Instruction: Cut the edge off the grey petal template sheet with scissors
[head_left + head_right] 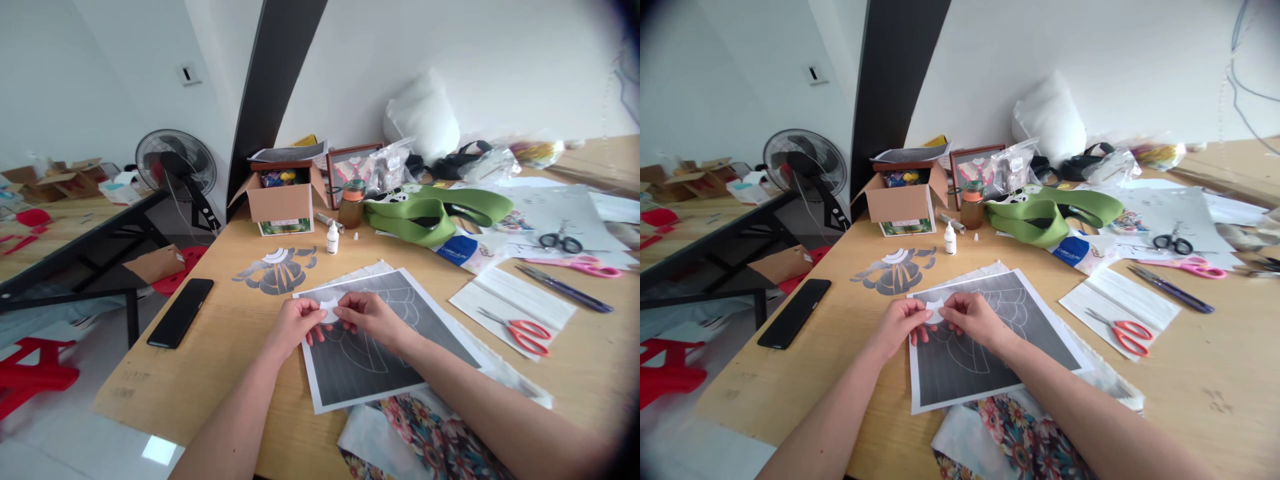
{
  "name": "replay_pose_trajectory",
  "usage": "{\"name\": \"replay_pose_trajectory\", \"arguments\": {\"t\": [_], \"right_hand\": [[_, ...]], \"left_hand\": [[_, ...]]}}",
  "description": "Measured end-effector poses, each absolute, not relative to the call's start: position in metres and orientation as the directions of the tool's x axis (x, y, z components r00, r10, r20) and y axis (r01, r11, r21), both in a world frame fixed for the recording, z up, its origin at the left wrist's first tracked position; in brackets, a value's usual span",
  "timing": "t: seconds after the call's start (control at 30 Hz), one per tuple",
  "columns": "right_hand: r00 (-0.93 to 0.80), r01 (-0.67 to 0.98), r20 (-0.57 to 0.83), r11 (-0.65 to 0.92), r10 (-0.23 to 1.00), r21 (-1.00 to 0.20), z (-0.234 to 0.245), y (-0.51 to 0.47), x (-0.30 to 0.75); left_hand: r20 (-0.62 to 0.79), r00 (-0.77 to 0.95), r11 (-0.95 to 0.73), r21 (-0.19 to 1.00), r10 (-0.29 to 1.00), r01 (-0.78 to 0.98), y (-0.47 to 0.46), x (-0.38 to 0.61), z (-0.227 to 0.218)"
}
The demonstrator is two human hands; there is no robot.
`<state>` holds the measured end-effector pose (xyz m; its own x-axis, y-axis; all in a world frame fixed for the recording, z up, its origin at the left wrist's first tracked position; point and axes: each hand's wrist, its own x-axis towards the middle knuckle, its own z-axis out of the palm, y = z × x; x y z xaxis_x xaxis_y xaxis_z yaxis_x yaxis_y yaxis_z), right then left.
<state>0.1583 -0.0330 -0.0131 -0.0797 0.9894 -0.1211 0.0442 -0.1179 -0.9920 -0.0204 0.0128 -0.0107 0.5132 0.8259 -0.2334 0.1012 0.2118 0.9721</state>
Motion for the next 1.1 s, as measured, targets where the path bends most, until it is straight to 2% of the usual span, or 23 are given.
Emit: {"name": "replay_pose_trajectory", "arguments": {"t": [0.73,1.1], "right_hand": [[-0.043,0.085,-0.125,-0.121,0.991,-0.989,-0.0069,-0.0356,0.1575],[-0.019,0.050,-0.126,-0.125,0.992,-0.991,-0.0069,-0.0344,0.1581]], "left_hand": [[-0.228,0.529,0.195,0.974,0.818,0.118,0.0126,-0.0198,-0.0119],[-0.247,0.471,0.277,0.961,0.847,0.005,0.0174,-0.0205,-0.0163]]}}
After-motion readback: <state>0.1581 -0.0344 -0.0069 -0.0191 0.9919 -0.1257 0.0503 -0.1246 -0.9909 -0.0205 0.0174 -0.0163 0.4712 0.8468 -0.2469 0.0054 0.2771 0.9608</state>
